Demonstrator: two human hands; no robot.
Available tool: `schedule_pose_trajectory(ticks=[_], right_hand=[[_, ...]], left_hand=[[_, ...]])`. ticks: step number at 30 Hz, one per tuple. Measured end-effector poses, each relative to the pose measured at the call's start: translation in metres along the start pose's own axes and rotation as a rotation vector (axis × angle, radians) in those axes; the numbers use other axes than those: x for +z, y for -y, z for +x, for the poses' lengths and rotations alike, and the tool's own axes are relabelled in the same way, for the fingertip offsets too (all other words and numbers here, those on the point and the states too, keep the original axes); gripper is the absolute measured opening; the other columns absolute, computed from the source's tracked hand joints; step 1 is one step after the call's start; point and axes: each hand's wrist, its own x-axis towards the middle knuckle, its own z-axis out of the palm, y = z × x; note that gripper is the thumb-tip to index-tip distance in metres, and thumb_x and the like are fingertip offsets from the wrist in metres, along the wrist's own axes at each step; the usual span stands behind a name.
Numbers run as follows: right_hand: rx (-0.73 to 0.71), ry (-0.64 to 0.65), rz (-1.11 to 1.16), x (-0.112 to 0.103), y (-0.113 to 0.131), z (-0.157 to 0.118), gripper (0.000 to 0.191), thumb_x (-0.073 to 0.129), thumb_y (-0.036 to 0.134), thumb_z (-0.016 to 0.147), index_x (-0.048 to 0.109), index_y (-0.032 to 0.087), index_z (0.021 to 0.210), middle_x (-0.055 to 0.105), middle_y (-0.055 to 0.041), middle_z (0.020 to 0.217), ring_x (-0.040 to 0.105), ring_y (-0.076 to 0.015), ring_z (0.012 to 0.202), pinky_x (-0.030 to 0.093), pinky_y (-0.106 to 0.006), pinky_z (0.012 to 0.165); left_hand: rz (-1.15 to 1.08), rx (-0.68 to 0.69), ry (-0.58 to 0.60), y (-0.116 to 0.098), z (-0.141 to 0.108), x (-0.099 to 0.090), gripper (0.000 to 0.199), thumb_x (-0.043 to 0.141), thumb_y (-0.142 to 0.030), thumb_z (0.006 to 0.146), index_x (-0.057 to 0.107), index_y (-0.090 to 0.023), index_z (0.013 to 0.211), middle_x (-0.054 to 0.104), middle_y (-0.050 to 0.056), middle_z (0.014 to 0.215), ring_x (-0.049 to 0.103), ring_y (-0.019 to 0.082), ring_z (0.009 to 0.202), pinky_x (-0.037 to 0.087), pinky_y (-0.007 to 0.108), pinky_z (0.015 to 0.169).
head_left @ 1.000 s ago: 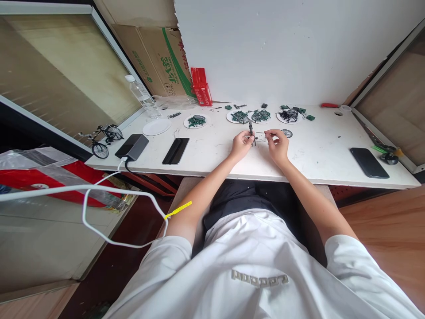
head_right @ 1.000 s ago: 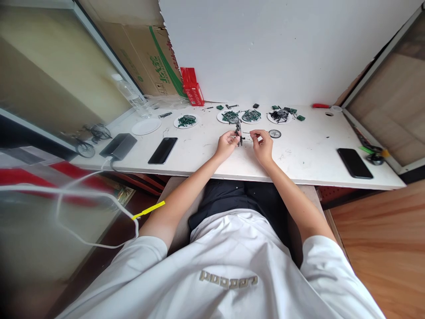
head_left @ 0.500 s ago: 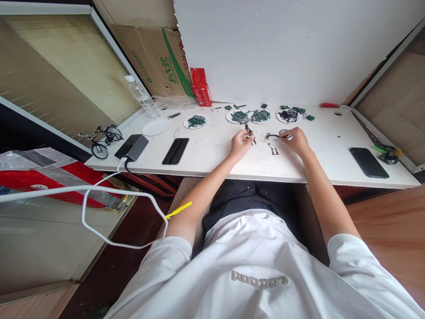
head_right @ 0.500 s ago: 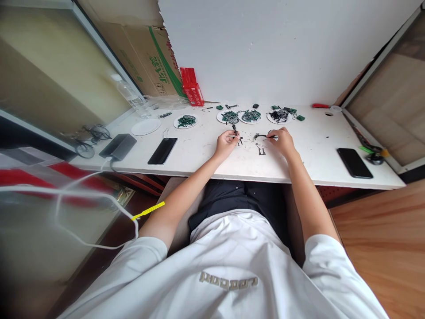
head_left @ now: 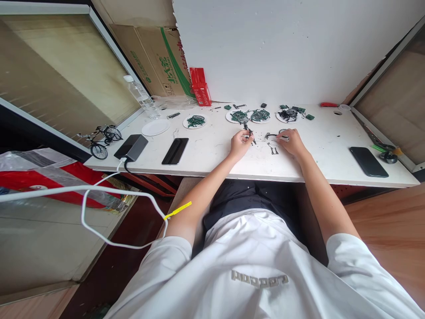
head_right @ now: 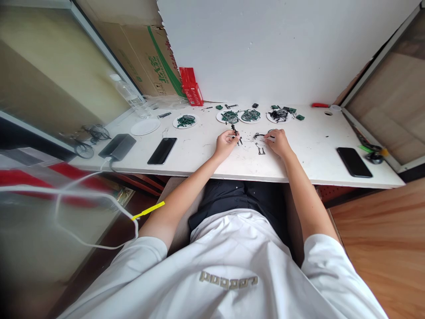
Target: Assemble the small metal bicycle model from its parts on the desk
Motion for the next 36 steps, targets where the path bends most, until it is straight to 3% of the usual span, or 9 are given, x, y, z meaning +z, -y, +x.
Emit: schedule_pose_trajectory(ticks=[4, 7, 11, 17, 20, 25, 29, 32, 36], right_hand=[[-0.029, 0.014, -0.066, 0.005, -0.001, 0.0, 0.035, 0.076, 0.038, 0.095, 0.082, 0.024, 0.127, 0.076, -0.0156, 0.141, 0.057, -0.0427, 0.14, 0.043, -0.065, 0.124], [-0.026, 0.098, -0.127, 0.01, -0.003, -0.001, 0.043, 0.075, 0.041, 0.095, 0.082, 0.023, 0.133, 0.07, -0.0169, 0.154, 0.048, -0.0467, 0.151, 0.04, -0.068, 0.126], [-0.036, 0.155, -0.138, 0.015, -0.004, -0.001, 0.036, 0.063, 0.043, 0.102, 0.085, 0.023, 0.123, 0.076, -0.0153, 0.147, 0.046, -0.0469, 0.153, 0.038, -0.069, 0.126], [0.054, 0.038, -0.196, 0.01, 0.002, -0.002, 0.035, 0.055, 0.04, 0.103, 0.084, 0.019, 0.104, 0.08, -0.0216, 0.124, 0.055, -0.0474, 0.135, 0.046, -0.068, 0.115], [0.124, 0.02, -0.287, 0.005, 0.009, -0.003, 0.033, 0.052, 0.037, 0.102, 0.08, 0.019, 0.1, 0.079, -0.0238, 0.122, 0.054, -0.05, 0.132, 0.048, -0.071, 0.11], [0.043, 0.094, -0.308, 0.003, 0.03, -0.007, 0.047, 0.044, 0.043, 0.107, 0.072, 0.017, 0.134, 0.073, -0.0254, 0.141, 0.046, -0.0517, 0.15, 0.045, -0.073, 0.116], [-0.105, 0.244, -0.236, 0.01, 0.044, -0.012, 0.068, 0.045, 0.056, 0.109, 0.051, 0.019, 0.166, 0.06, -0.0201, 0.167, 0.027, -0.0493, 0.17, 0.034, -0.074, 0.131], [-0.138, 0.346, -0.207, 0.015, 0.045, -0.014, 0.083, 0.05, 0.066, 0.106, 0.04, 0.021, 0.174, 0.05, -0.0175, 0.177, 0.021, -0.0498, 0.174, 0.029, -0.074, 0.135], [-0.103, 0.42, -0.174, 0.018, 0.039, -0.014, 0.086, 0.052, 0.07, 0.105, 0.039, 0.022, 0.175, 0.049, -0.0147, 0.179, 0.022, -0.0491, 0.174, 0.029, -0.071, 0.138]], left_hand=[[-0.003, 0.012, -0.004, 0.002, 0.0, 0.0, 0.031, 0.089, -0.037, 0.087, 0.079, -0.017, 0.11, 0.083, 0.012, 0.117, 0.066, 0.013, 0.074, 0.055, 0.026, 0.069], [0.001, 0.013, 0.0, 0.003, 0.0, 0.0, 0.035, 0.09, -0.039, 0.086, 0.079, -0.017, 0.111, 0.083, 0.013, 0.118, 0.067, 0.013, 0.074, 0.056, 0.026, 0.07], [0.008, 0.01, -0.004, 0.002, 0.0, 0.0, 0.035, 0.091, -0.039, 0.086, 0.079, -0.017, 0.11, 0.083, 0.012, 0.117, 0.067, 0.013, 0.074, 0.055, 0.025, 0.068], [0.013, 0.011, -0.009, 0.001, 0.0, 0.001, 0.032, 0.09, -0.038, 0.086, 0.08, -0.018, 0.108, 0.083, 0.012, 0.114, 0.068, 0.014, 0.075, 0.055, 0.026, 0.069], [0.014, 0.018, 0.002, 0.002, 0.0, 0.0, 0.029, 0.088, -0.036, 0.088, 0.08, -0.018, 0.109, 0.083, 0.011, 0.116, 0.068, 0.014, 0.076, 0.055, 0.026, 0.071], [0.03, 0.018, 0.007, 0.004, 0.0, 0.0, 0.025, 0.085, -0.032, 0.09, 0.08, -0.018, 0.111, 0.084, 0.011, 0.119, 0.069, 0.014, 0.077, 0.056, 0.026, 0.074], [0.033, 0.015, -0.004, 0.003, 0.0, 0.002, 0.026, 0.086, -0.031, 0.089, 0.08, -0.018, 0.11, 0.084, 0.01, 0.117, 0.068, 0.014, 0.076, 0.056, 0.027, 0.073], [0.033, 0.015, -0.008, 0.003, 0.0, 0.003, 0.027, 0.088, -0.032, 0.088, 0.08, -0.018, 0.11, 0.084, 0.01, 0.115, 0.07, 0.015, 0.077, 0.057, 0.027, 0.074], [0.036, 0.016, -0.006, 0.005, 0.0, 0.003, 0.028, 0.087, -0.032, 0.089, 0.08, -0.018, 0.111, 0.084, 0.011, 0.118, 0.071, 0.015, 0.078, 0.058, 0.027, 0.075]])
